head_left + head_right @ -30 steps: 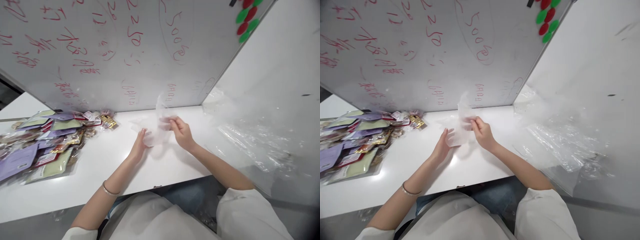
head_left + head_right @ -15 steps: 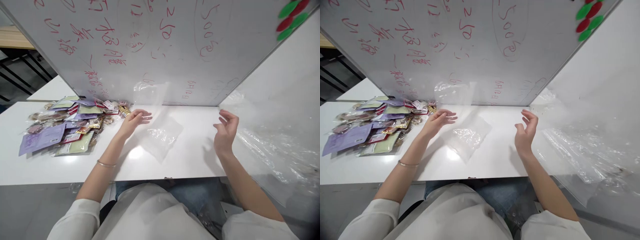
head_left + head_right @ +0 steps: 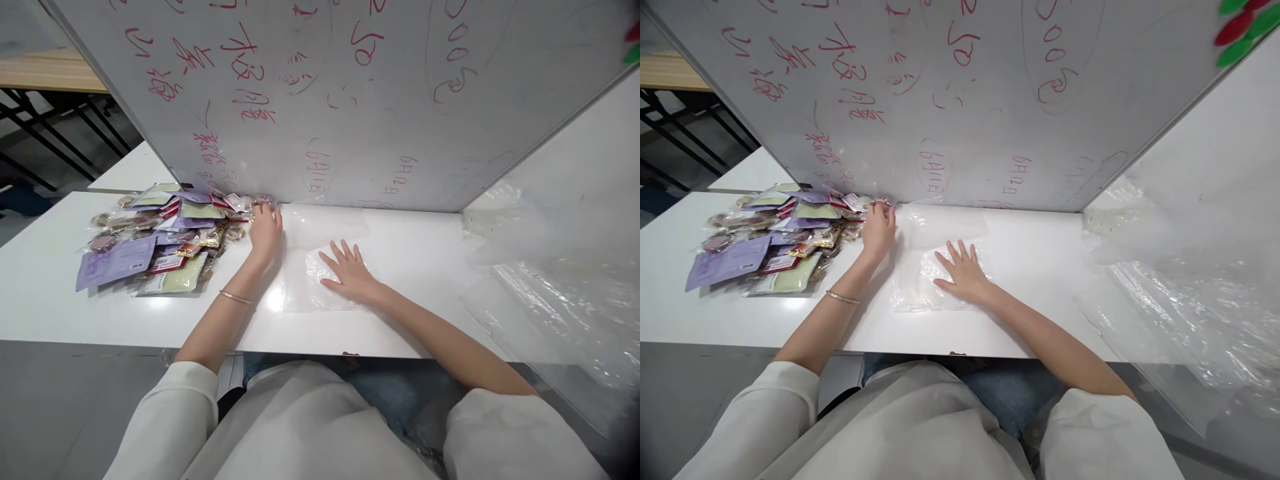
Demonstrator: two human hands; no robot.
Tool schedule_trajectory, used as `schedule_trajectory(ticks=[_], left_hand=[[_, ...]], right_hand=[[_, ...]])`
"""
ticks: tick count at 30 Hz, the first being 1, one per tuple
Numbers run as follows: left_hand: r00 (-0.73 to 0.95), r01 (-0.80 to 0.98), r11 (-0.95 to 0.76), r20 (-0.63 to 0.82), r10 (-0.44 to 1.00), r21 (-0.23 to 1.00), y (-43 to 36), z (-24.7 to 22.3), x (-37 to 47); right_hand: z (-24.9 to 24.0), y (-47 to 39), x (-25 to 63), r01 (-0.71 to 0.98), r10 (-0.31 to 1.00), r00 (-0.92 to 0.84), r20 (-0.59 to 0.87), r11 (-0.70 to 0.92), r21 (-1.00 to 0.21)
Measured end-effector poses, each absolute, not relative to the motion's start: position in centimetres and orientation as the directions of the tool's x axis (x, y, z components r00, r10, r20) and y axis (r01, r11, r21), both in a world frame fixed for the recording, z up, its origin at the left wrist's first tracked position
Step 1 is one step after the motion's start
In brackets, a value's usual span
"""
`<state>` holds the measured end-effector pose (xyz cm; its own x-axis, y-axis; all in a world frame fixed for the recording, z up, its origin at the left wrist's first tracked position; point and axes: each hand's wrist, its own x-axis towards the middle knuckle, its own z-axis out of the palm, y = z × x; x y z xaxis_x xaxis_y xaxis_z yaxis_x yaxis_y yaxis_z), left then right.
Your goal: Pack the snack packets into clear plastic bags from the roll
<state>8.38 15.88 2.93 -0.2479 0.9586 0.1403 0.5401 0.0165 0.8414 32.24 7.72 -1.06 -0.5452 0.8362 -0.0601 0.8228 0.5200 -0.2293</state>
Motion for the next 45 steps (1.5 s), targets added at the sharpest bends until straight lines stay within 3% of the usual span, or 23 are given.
schedule_trajectory(ticks=[2, 4, 7, 10, 13, 17, 21, 26, 30, 32, 35, 38, 40, 43, 45], left_hand=[[-0.285, 0.785, 0.040, 0.303, 0.909, 0.619, 15.8, 3.7, 7.3], [-0.280, 0.893, 0.099, 0.371, 0.885, 0.439, 15.9, 4.2, 6.4], [-0.251, 0.947, 0.134, 0.414, 0.875, 0.291, 16.5, 4.3, 5.1], [-0.062, 0.986, -0.006, 0.399, 0.915, 0.167, 17.8, 3.7, 4.1], [0.125, 0.983, -0.156, 0.266, 0.956, 0.099, 19.6, 2.8, 4.0], [0.052, 0.995, -0.062, 0.132, 0.990, 0.075, 21.9, 2.6, 4.9], [0.035, 0.998, -0.039, 0.099, 0.994, 0.043, 23.5, 3.0, 5.8], [0.012, 0.998, -0.020, 0.133, 0.991, 0.061, 23.1, 4.3, 6.4], [0.088, 0.991, -0.115, 0.297, 0.951, 0.073, 18.6, 6.7, 8.3], [0.304, 0.948, -0.314, 0.405, 0.862, -0.044, 15.2, 7.4, 10.4], [0.657, 0.753, -0.615, 0.218, 0.722, -0.233, 10.4, 6.5, 13.9], [0.810, 0.580, -0.795, 0.018, 0.587, -0.177, 7.9, 4.3, 16.2], [0.788, 0.613, -0.786, -0.018, 0.616, -0.076, 7.5, 3.1, 16.4], [0.758, 0.649, -0.744, -0.057, 0.649, 0.160, 7.8, 2.5, 15.0], [0.783, 0.596, -0.742, -0.016, 0.622, 0.307, 7.9, 2.8, 13.6]], right_hand=[[-1.3, 7.5, 31.8, 0.839, 0.853, -0.520, -0.050, 0.499, -0.214], [-1.3, 7.2, 31.5, 0.848, 0.862, -0.506, -0.039, 0.489, -0.207], [-1.3, 7.0, 31.3, 0.854, 0.869, -0.494, -0.037, 0.476, -0.209], [-1.3, 6.7, 31.4, 0.855, 0.872, -0.489, -0.030, 0.472, -0.213], [-1.4, 6.5, 31.4, 0.856, 0.874, -0.485, -0.016, 0.471, -0.212], [-1.5, 6.4, 31.3, 0.855, 0.874, -0.486, -0.011, 0.473, -0.214], [-1.2, 6.5, 31.5, 0.849, 0.876, -0.482, -0.016, 0.463, -0.253], [-0.6, 6.5, 32.2, 0.769, 0.888, -0.458, -0.037, 0.374, -0.518], [-0.9, 7.1, 32.9, 0.549, 0.942, -0.333, -0.048, 0.152, -0.822], [-1.3, 7.6, 33.1, 0.361, 0.965, -0.248, -0.082, 0.014, -0.932], [-1.5, 7.8, 33.6, 0.204, 0.998, -0.047, -0.047, -0.036, -0.978], [-0.7, 6.8, 34.6, 0.347, 0.979, 0.037, 0.200, 0.175, -0.921], [0.2, 5.4, 35.6, 0.484, 0.933, -0.151, 0.328, 0.358, -0.799], [1.1, 3.1, 36.9, 0.559, 0.777, -0.579, 0.246, 0.598, -0.574], [1.1, 2.0, 37.2, 0.555, 0.675, -0.727, 0.128, 0.687, -0.468]])
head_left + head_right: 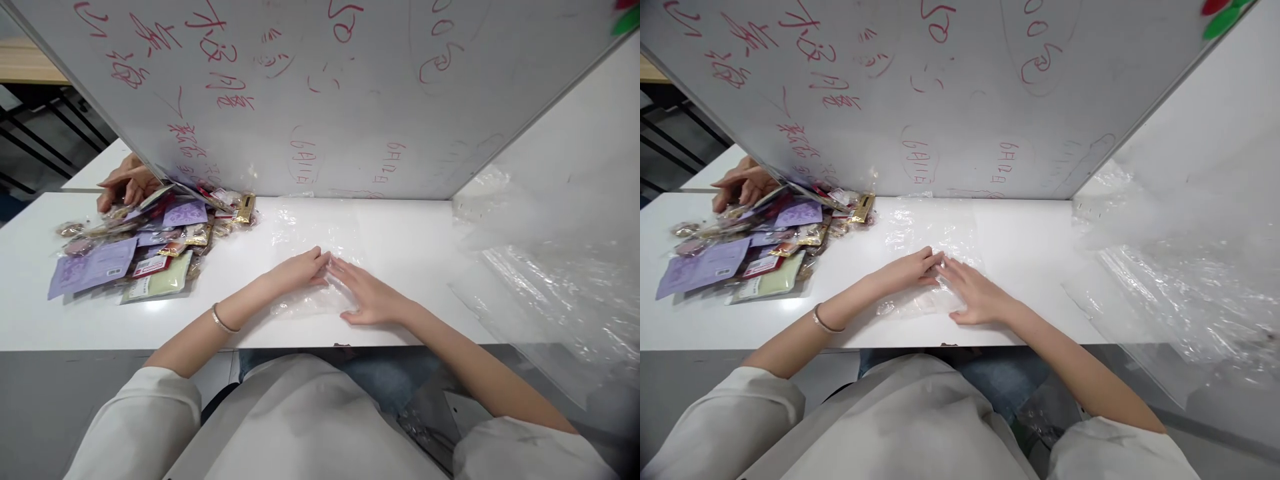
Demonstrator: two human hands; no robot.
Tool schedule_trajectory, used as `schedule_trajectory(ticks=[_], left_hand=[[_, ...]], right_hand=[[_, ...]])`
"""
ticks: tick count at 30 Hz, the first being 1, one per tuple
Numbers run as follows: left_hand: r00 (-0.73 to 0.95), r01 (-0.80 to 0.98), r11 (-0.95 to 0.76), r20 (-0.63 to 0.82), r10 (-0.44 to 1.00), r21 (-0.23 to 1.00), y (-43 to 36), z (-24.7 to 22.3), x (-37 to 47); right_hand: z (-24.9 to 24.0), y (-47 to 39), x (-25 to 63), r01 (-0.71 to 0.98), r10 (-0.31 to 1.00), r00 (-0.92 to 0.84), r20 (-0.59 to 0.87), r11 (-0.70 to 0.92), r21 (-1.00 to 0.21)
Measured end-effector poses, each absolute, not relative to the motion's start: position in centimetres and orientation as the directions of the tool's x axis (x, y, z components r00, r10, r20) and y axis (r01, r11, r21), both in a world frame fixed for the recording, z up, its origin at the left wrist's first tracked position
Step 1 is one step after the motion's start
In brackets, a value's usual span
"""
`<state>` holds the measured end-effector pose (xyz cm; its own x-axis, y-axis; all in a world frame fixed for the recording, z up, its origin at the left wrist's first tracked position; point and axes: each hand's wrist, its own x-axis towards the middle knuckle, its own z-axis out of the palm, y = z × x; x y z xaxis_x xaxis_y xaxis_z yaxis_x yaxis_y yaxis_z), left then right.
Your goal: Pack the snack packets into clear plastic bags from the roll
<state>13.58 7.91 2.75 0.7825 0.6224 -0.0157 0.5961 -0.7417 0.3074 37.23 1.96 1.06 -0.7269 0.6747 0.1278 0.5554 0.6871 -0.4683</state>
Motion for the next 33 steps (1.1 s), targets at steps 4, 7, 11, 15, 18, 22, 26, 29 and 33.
schedule_trajectory(ticks=[4, 7, 11, 15, 18, 22, 26, 29, 33], left_hand=[[0.794, 0.495, -0.750, 0.122, 0.595, 0.438, 7.5, 3.3, 10.6], [0.873, 0.415, -0.726, -0.016, 0.487, 0.548, 6.9, 3.1, 8.8], [0.886, 0.437, -0.688, -0.144, 0.441, 0.580, 5.7, 2.7, 7.7], [0.820, 0.466, -0.543, -0.110, 0.562, 0.699, 4.8, 3.1, 8.0], [0.643, 0.470, -0.276, -0.111, 0.758, 0.839, 5.1, 3.2, 8.6], [0.312, 0.543, -0.070, -0.124, 0.942, 0.837, 6.1, 2.1, 9.4], [0.279, 0.739, -0.401, 0.296, 0.914, 0.542, 6.1, 1.1, 9.4], [0.669, 0.571, -0.793, 0.438, 0.600, 0.213, 5.5, 1.0, 9.3], [0.814, 0.516, -0.843, 0.218, 0.538, 0.155, 5.6, 0.7, 9.6]], right_hand=[[0.1, 1.6, 37.0, 0.585, 0.641, -0.762, 0.092, 0.742, -0.327], [-0.1, 2.7, 36.9, 0.606, 0.654, -0.747, 0.119, 0.744, -0.282], [1.3, 4.1, 37.2, 0.642, 0.733, -0.676, 0.072, 0.635, -0.429], [3.5, 5.4, 37.0, 0.727, 0.824, -0.562, -0.074, 0.449, -0.521], [4.4, 6.6, 36.7, 0.676, 0.832, -0.514, -0.209, 0.243, -0.695], [4.3, 8.6, 36.2, 0.596, 0.793, -0.430, -0.432, -0.110, -0.795], [3.4, 10.1, 35.9, 0.653, 0.754, -0.388, -0.530, -0.181, -0.735], [3.2, 10.7, 35.9, 0.698, 0.742, -0.407, -0.532, -0.123, -0.705], [3.9, 9.6, 35.3, 0.850, 0.827, -0.339, -0.449, 0.065, -0.523]])
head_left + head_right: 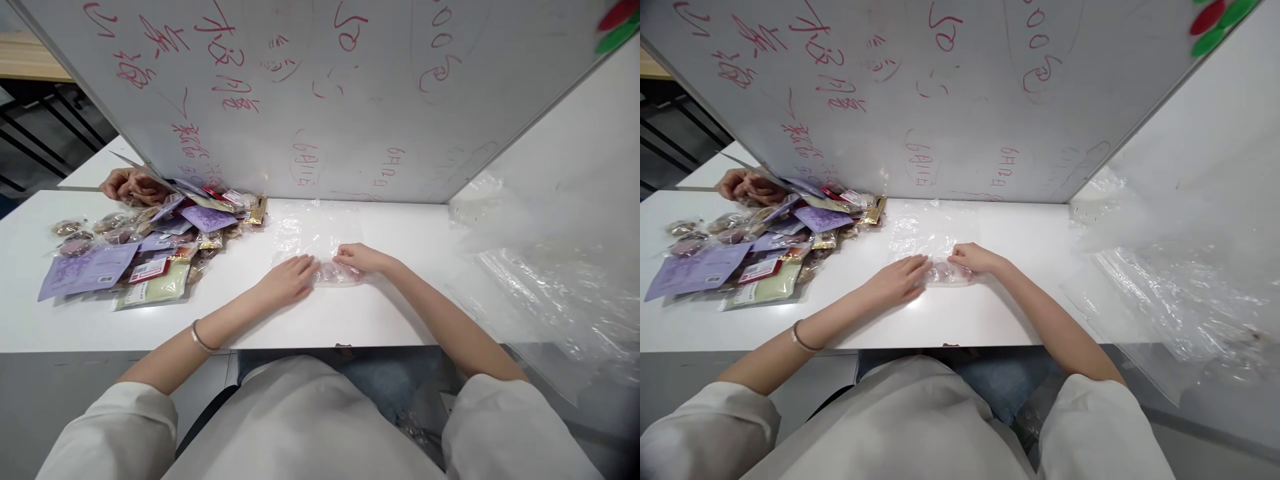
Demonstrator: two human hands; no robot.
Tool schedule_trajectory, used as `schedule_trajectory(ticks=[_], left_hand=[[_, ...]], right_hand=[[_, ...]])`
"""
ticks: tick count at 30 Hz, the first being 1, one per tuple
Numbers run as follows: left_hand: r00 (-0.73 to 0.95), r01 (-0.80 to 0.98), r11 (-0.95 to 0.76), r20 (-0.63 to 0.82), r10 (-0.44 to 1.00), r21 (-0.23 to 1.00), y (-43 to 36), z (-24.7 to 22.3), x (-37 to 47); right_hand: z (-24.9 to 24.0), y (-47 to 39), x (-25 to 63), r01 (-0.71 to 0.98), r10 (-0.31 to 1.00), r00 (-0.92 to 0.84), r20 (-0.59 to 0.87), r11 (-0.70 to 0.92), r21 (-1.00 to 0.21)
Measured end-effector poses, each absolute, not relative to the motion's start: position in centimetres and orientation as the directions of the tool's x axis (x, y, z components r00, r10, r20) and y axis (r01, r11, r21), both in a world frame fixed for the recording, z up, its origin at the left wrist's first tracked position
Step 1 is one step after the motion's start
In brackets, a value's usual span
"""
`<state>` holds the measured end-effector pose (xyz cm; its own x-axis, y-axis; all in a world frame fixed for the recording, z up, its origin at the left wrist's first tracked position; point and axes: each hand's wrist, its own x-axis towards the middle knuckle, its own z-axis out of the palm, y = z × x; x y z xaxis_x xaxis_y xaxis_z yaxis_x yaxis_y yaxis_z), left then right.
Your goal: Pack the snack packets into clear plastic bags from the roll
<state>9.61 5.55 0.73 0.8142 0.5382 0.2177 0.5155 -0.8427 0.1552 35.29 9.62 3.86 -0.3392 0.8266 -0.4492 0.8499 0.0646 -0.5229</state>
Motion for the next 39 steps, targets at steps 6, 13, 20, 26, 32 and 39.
schedule_trajectory(ticks=[6, 13, 20, 26, 32, 39], left_hand=[[0.747, 0.619, -0.688, -0.015, 0.664, 0.377, 7.1, 1.4, 9.4], [0.753, 0.504, -0.448, -0.121, 0.647, 0.738, 8.9, 4.1, 7.3], [0.493, 0.634, -0.320, -0.049, 0.869, 0.704, 9.0, 1.1, 7.7], [0.833, 0.452, -0.822, 0.164, 0.528, 0.347, 7.5, 1.4, 7.8], [0.725, 0.589, -0.643, 0.033, 0.688, 0.489, 7.5, 2.3, 7.7], [0.435, 0.708, -0.293, -0.069, 0.898, 0.643, 7.8, 1.8, 8.5]], right_hand=[[3.4, 3.9, 34.6, 0.823, 0.847, -0.511, 0.143, 0.531, -0.201], [0.9, 4.0, 38.0, 0.746, 0.880, -0.472, 0.045, 0.426, -0.512], [0.5, 5.8, 37.9, 0.765, 0.980, -0.187, -0.071, 0.101, -0.636], [-0.7, 4.1, 38.4, 0.762, 0.814, -0.457, 0.357, 0.566, -0.315], [-0.1, 2.4, 40.2, 0.698, 0.785, -0.586, 0.200, 0.614, -0.368], [0.4, 5.2, 38.6, 0.901, 0.995, -0.072, 0.069, 0.095, -0.423]])
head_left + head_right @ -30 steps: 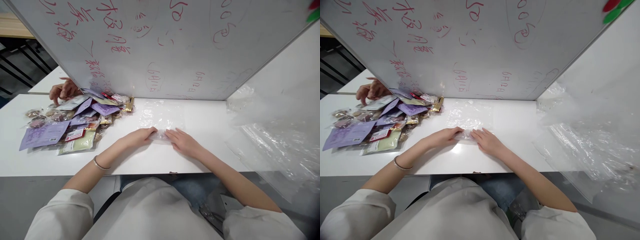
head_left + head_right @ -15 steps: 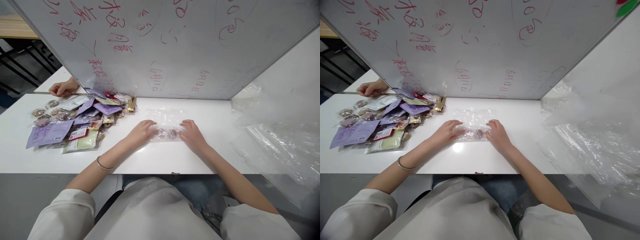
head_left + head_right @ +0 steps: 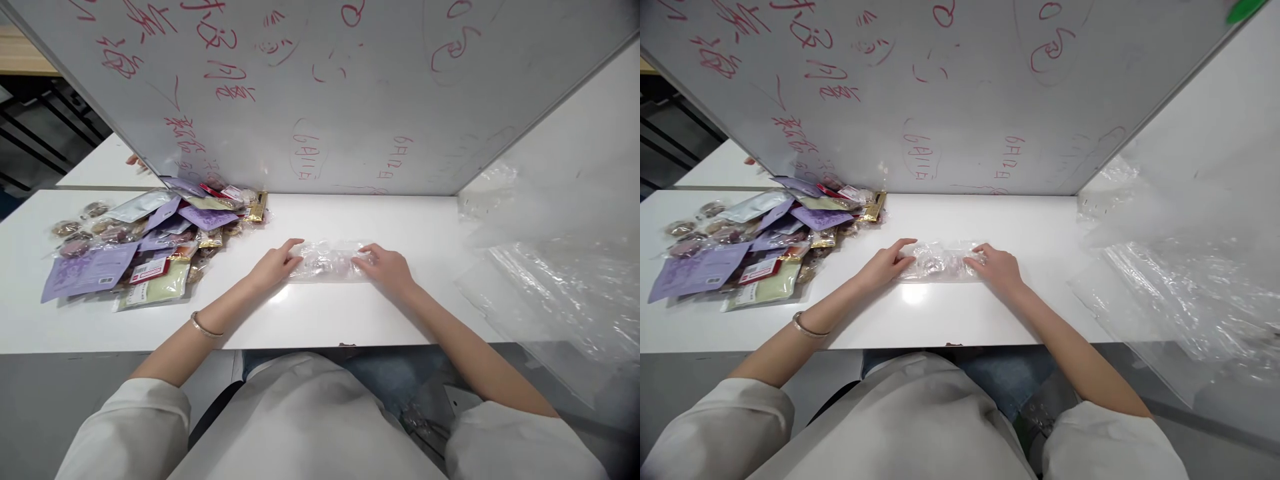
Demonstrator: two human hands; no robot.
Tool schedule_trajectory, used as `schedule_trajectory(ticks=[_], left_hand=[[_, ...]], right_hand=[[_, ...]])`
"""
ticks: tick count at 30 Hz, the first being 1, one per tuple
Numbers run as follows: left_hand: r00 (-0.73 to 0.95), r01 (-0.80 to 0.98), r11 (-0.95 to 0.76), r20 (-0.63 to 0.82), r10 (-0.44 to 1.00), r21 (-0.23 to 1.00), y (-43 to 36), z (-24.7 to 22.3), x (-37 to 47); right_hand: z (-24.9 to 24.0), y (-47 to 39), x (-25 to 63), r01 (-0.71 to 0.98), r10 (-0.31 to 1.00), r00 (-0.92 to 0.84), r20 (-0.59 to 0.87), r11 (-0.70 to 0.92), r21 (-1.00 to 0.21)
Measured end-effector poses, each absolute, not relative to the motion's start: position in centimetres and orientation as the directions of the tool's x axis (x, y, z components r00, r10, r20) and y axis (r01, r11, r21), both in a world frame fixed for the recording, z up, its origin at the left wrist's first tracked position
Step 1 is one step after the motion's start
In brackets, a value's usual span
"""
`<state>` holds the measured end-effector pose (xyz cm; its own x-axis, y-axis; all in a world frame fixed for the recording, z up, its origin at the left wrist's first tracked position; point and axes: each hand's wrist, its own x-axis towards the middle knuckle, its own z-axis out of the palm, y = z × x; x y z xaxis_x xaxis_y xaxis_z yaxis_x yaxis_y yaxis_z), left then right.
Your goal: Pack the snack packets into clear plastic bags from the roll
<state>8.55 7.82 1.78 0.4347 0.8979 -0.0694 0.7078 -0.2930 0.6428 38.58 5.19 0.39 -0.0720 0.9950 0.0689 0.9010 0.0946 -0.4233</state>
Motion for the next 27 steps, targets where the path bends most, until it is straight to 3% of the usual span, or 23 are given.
schedule_trajectory(ticks=[3, 5, 7, 15, 22, 27], left_hand=[[0.448, 0.826, -0.463, 0.124, 0.885, 0.323, 7.1, 1.3, 9.2], [0.590, 0.779, -0.611, 0.164, 0.790, 0.142, 6.2, 1.4, 9.6], [0.699, 0.706, -0.705, 0.094, 0.709, 0.070, 5.2, 1.7, 10.0], [0.601, 0.793, -0.606, 0.084, 0.795, 0.061, 5.7, 1.8, 11.0], [0.414, 0.867, -0.420, 0.083, 0.907, 0.268, 9.8, 2.4, 10.0], [0.422, 0.887, -0.447, 0.191, 0.887, 0.118, 8.9, 1.3, 10.4]], right_hand=[[0.2, 4.9, 38.1, 0.915, 0.905, -0.221, 0.364, 0.322, -0.244], [-0.1, 4.0, 38.0, 0.818, 0.800, -0.472, 0.369, 0.554, -0.154], [-0.6, 3.2, 37.8, 0.723, 0.718, -0.624, 0.309, 0.681, -0.121], [1.4, 7.0, 36.8, 0.821, 0.823, -0.565, 0.065, 0.568, -0.052], [2.5, 9.9, 36.5, 0.902, 0.915, -0.381, -0.132, 0.337, -0.269], [0.1, 8.3, 35.3, 0.921, 0.904, -0.363, 0.224, 0.385, -0.061]])
